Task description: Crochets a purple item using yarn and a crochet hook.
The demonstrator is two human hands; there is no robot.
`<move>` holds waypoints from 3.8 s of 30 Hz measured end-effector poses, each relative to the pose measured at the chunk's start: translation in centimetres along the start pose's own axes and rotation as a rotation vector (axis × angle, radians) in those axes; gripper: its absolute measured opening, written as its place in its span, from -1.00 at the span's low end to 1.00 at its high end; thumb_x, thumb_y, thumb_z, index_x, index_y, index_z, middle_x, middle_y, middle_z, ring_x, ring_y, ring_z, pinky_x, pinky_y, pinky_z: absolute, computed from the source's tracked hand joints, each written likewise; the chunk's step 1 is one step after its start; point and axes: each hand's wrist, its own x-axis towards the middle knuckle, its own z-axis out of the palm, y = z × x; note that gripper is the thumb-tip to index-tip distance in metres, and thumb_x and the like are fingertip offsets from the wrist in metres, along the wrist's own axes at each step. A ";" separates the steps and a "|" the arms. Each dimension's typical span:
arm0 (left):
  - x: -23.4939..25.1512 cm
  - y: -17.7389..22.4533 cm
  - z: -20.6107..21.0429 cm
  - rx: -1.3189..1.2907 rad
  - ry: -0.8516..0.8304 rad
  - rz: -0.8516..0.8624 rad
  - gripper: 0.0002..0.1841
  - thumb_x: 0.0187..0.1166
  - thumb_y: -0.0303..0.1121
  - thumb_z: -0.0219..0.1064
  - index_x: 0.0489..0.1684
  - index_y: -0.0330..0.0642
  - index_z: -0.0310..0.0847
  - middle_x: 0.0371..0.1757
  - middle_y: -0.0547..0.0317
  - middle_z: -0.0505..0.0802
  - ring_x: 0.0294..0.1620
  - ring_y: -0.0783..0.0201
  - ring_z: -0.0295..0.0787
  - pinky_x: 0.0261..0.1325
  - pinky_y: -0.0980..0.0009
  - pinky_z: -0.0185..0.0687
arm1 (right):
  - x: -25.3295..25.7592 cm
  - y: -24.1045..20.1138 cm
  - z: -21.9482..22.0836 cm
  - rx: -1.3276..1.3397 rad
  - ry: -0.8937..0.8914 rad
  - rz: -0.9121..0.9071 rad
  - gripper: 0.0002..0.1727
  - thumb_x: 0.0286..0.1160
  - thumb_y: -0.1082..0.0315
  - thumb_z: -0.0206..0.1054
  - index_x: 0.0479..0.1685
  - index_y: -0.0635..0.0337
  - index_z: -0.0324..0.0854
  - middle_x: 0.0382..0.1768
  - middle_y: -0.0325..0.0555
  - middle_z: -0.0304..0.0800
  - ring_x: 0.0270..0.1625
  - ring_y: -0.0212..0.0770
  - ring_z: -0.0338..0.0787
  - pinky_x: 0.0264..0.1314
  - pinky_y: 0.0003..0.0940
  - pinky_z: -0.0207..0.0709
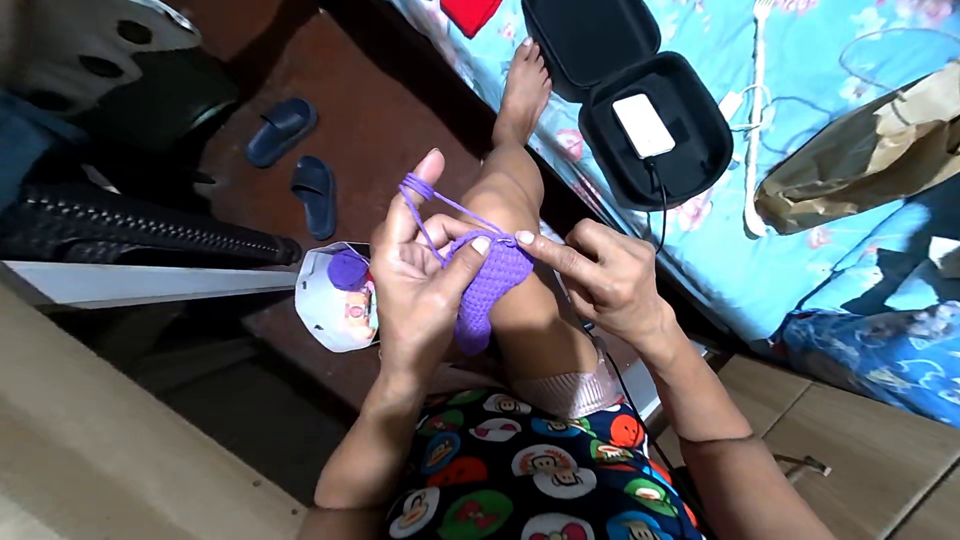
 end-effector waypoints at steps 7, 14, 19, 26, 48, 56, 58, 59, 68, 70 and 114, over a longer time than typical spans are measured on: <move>0.1 0.1 0.0 -0.028 0.000 -0.046 -0.18 0.46 -0.76 0.29 0.81 -0.17 0.07 -0.19 0.24 0.89 -0.35 0.43 0.84 -0.21 0.57 0.80 | -0.1 0.0 0.5 0.032 0.021 0.008 -0.67 0.53 0.45 0.30 0.16 0.09 0.89 -0.52 -0.05 0.56 -0.50 -0.20 0.54 -0.52 -0.39 0.31; -1.0 -1.3 0.9 0.209 0.079 0.226 -0.17 0.55 -0.64 0.31 0.84 -0.26 -0.11 -0.02 0.32 0.84 -0.18 0.50 0.81 -0.09 0.59 0.78 | 0.3 -1.4 0.6 0.229 0.010 0.157 -0.65 0.43 0.54 0.30 0.14 0.24 0.87 -0.48 -0.09 0.60 -0.50 -0.33 0.53 -0.52 -0.50 0.36; -2.3 -4.6 1.5 0.590 0.209 0.611 -0.42 0.68 -0.45 0.30 0.67 -0.09 0.19 -0.02 0.32 0.88 0.01 0.54 0.83 0.14 0.51 0.74 | 1.5 -3.8 0.2 0.545 -0.037 0.450 -0.61 0.48 0.62 0.24 0.26 0.34 0.77 -0.01 0.00 0.91 0.00 -0.37 0.86 0.09 -0.51 0.73; -1.8 -2.2 0.7 -0.053 0.087 0.179 -0.11 0.57 -0.64 0.29 0.88 0.01 -0.19 -0.04 0.43 0.85 -0.13 0.49 0.82 0.04 0.51 0.79 | 1.0 -2.3 1.1 0.356 0.081 0.145 -0.68 0.43 0.60 0.28 0.12 0.48 0.76 -0.21 0.07 0.87 -0.22 -0.31 0.81 -0.15 -0.49 0.69; -0.8 -1.0 -0.3 0.049 -0.072 0.093 -0.20 0.44 -0.69 0.34 0.79 -0.24 0.13 -0.11 0.37 0.83 -0.27 0.52 0.77 -0.19 0.65 0.74 | 0.1 -0.5 0.3 0.543 -0.013 0.181 -0.67 0.50 0.58 0.22 0.15 0.42 0.80 -0.32 -0.02 0.75 -0.28 -0.39 0.67 -0.23 -0.57 0.55; -1.3 -1.5 0.6 -0.034 0.026 0.118 -0.36 0.46 -0.71 0.33 0.63 -0.32 0.35 0.05 0.31 0.82 -0.02 0.43 0.81 0.10 0.51 0.78 | 1.2 -2.3 0.7 1.143 0.024 0.621 -0.63 0.57 0.62 0.20 0.31 0.43 0.67 0.05 -0.13 0.84 -0.16 -0.55 0.72 -0.11 -0.65 0.63; -1.1 -1.4 0.5 -0.090 0.040 0.077 -0.35 0.47 -0.72 0.30 0.64 -0.34 0.32 0.05 0.26 0.83 -0.03 0.40 0.82 0.09 0.48 0.78 | 1.1 -2.0 0.5 0.966 -0.013 0.516 -0.65 0.58 0.64 0.19 0.29 0.49 0.67 0.16 -0.02 0.83 0.07 -0.46 0.80 0.19 -0.57 0.68; -1.1 -1.3 0.4 -0.092 0.047 0.071 -0.35 0.47 -0.71 0.30 0.65 -0.35 0.31 0.04 0.24 0.84 -0.05 0.39 0.82 0.07 0.48 0.78 | 0.9 -1.7 0.5 0.851 -0.027 0.442 -0.65 0.57 0.64 0.19 0.27 0.50 0.69 0.17 0.04 0.84 0.14 -0.39 0.81 0.27 -0.52 0.68; -0.8 -0.8 0.4 -0.087 0.105 -0.022 -0.42 0.55 -0.68 0.25 0.63 -0.32 0.33 -0.12 0.23 0.85 -0.17 0.40 0.83 -0.02 0.48 0.80 | 0.0 1.1 0.3 0.264 -0.070 0.057 -0.59 0.48 0.46 0.20 0.20 0.13 0.86 -0.51 -0.13 0.54 -0.51 -0.33 0.48 -0.52 -0.45 0.30; -0.8 -0.7 0.3 -0.075 0.110 -0.049 -0.41 0.55 -0.68 0.25 0.64 -0.29 0.33 -0.12 0.22 0.86 -0.19 0.40 0.83 -0.05 0.49 0.80 | 0.1 1.1 0.3 0.205 -0.062 0.016 -0.60 0.48 0.45 0.21 0.20 0.10 0.87 -0.52 -0.11 0.55 -0.51 -0.28 0.50 -0.53 -0.42 0.30; -0.4 0.0 0.4 -0.133 0.040 -0.057 -0.39 0.46 -0.75 0.28 0.59 -0.31 0.36 -0.22 0.24 0.88 -0.29 0.42 0.84 -0.09 0.50 0.82 | -0.4 1.0 0.1 0.155 -0.043 -0.009 -0.60 0.54 0.41 0.22 0.24 -0.04 0.86 -0.54 -0.10 0.55 -0.54 -0.20 0.52 -0.56 -0.34 0.28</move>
